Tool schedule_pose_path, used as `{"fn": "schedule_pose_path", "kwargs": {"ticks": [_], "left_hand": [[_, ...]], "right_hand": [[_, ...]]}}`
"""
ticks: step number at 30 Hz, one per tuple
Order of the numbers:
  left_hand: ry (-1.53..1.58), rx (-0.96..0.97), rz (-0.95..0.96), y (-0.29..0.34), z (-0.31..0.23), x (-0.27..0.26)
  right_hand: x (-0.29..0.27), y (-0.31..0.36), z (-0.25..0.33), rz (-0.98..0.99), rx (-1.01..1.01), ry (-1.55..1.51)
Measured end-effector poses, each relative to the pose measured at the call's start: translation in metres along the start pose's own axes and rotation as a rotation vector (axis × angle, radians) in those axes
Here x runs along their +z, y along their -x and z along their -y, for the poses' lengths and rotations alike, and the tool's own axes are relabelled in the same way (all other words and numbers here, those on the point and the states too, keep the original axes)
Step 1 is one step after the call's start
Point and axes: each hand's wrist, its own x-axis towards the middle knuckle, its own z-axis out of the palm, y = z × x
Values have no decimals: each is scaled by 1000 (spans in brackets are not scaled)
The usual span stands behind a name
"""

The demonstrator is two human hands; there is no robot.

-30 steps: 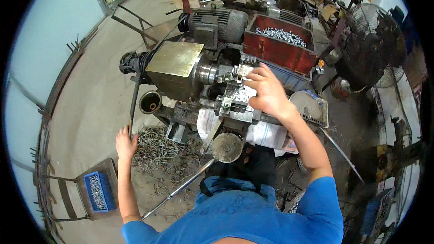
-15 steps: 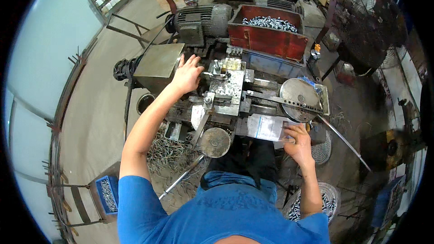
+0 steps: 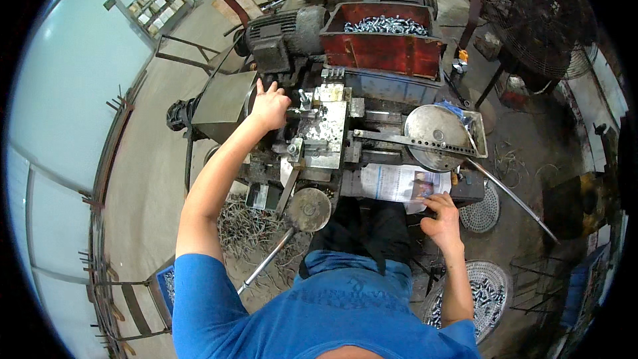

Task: The person picks up a metal part from a bin, places it into the chuck of a lathe, and secures it. They then operate the lathe by pulling a lever, causing the part to spin while they use a tool to shape or cut it. After the process is complete, they stop the lathe, remove the finished part, and place it into a separate bin before repeating the process with a new part.

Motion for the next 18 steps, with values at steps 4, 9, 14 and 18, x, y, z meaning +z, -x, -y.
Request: {"fn": "schedule_pose_path", "kwargs": {"ticks": [4, 9, 14, 18], "left_hand": [[-44, -8, 35, -6, -1, 1], [-77, -4, 77, -11, -3, -1], [-91, 13, 129, -15, -6, -2], [-104, 38, 136, -16, -6, 1]], "right_hand": [[3, 4, -4, -21, -25, 19], [6, 11, -12, -37, -1, 6], [10, 16, -18, -40, -30, 31], [12, 19, -18, -24, 29, -3]]}}
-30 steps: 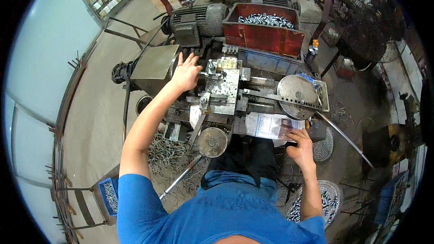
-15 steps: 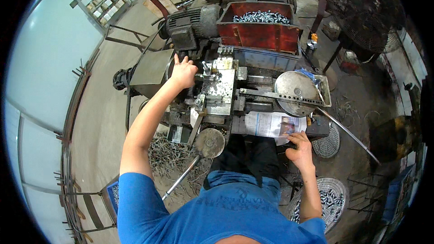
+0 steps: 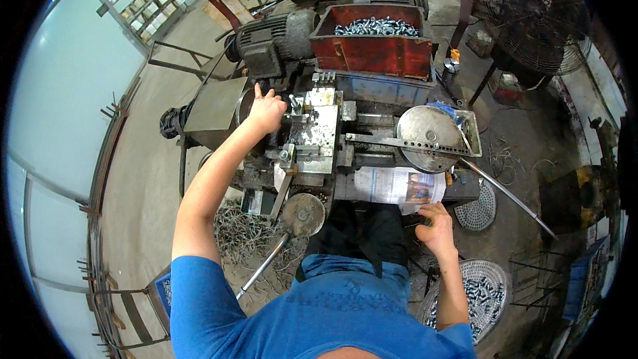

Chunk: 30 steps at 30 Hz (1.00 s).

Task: The person picks up a metal part from a bin, places it into the chuck of a lathe, and secures it. They then operate the lathe by pulling a lever, causing the part to spin while they use a tool to shape or cut it. After the process is complete, they stop the lathe, remove the finished part, and place it into a separate bin before repeating the process with a new part.

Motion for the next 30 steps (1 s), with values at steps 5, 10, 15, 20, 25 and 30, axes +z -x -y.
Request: {"fn": "schedule_pose_path", "kwargs": {"ticks": [5, 10, 15, 20, 25, 30], "left_hand": [[-31, 35, -14, -1, 0, 4], [-2, 74, -47, 0, 4, 5], [72, 105, -112, 1, 7, 6], [285, 45, -243, 6, 6, -13], [339, 89, -523, 17, 7, -59], [74, 378, -750, -31, 1, -115]], "right_hand": [[3, 2, 3, 18, 26, -12], [6, 3, 4, 8, 2, 4], [7, 7, 6, 25, 30, -32], [9, 11, 4, 25, 18, -21], [7, 14, 4, 13, 26, -22], [2, 14, 14, -20, -13, 24]]}}
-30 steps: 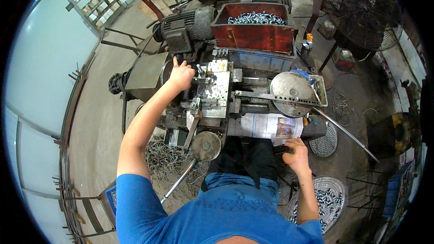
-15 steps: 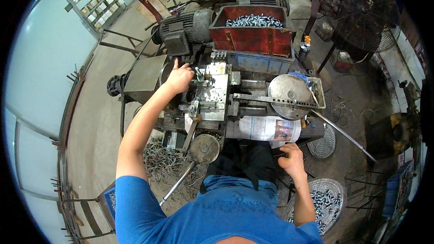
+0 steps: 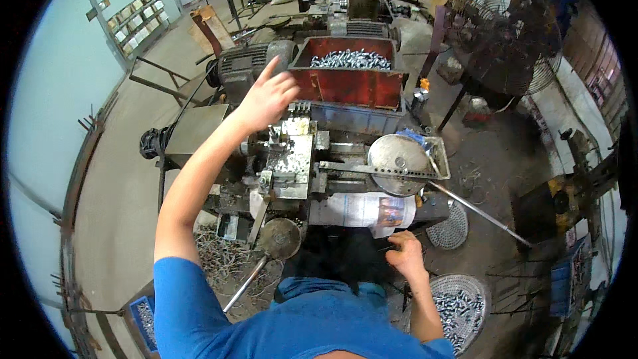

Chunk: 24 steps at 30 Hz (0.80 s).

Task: The person picks up a metal part from a bin, places it into the chuck of a lathe, and secures it. They then operate the lathe by pulling a lever, causing the part to spin while they use a tool to shape or cut it. After the process is complete, they stop the lathe, remove the finished part, and place it into a separate bin before repeating the process with a new part.

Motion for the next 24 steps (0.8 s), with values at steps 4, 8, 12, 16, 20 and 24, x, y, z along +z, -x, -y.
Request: {"fn": "schedule_pose_path", "kwargs": {"ticks": [4, 8, 12, 16, 20, 24], "left_hand": [[51, -479, -146, -86, 31, 13], [216, -588, -253, -101, 33, 4], [156, -328, -226, -37, 22, -29], [625, -676, -205, 70, 29, -58], [485, -969, -226, 225, 53, -79], [-16, -1323, 32, 405, 58, -84]], "right_hand": [[-3, 5, 9, -2, 3, -4], [-13, 23, 8, -15, 49, 19], [-21, 47, -1, -8, 211, 82], [-27, 82, -31, -149, 235, 216], [-59, 167, -89, -191, 452, 258], [-127, 270, -157, -163, 880, 832]]}}
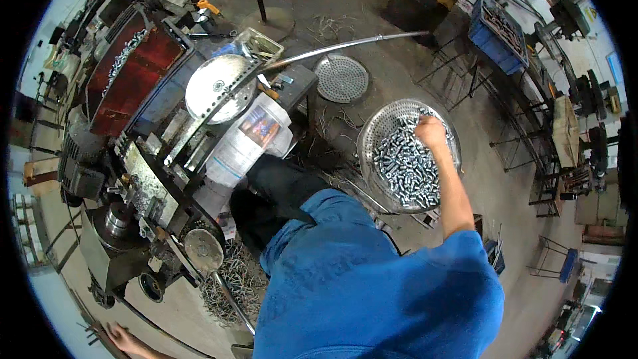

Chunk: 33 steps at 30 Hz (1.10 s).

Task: The person picks up a metal part from a bin, places it into the chuck of a lathe, and secures it. They then operate the lathe by pulling a lever, causing the part to spin while they use a tool to shape or cut it. After the process is complete, they stop the lathe, remove the finished part, and place it into a separate bin before repeating the process with a new part.

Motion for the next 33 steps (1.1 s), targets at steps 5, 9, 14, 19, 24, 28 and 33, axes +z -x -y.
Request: {"fn": "schedule_pose_path", "kwargs": {"ticks": [5, 9, 14, 19, 24, 28, 33], "left_hand": [[281, -172, 211, 89, 113, 30], [674, -585, 253, 134, 115, 47], [651, -475, 265, 159, 59, 36], [-394, 74, 418, 193, -62, -26], [971, -106, 699, 185, -193, -45], [1057, 43, 906, 186, -282, -3], [1669, -56, 1318, 213, -317, 27]], "right_hand": [[41, 2, -36, 193, 153, -120], [69, -24, 0, 333, 186, -151], [83, -58, 28, 372, 60, -29], [69, -73, 29, 408, 87, 4], [-4, -58, 157, 479, -351, -925], [-84, 0, 338, 587, -944, -1197], [-170, 53, 451, 313, -1503, -1247]]}}
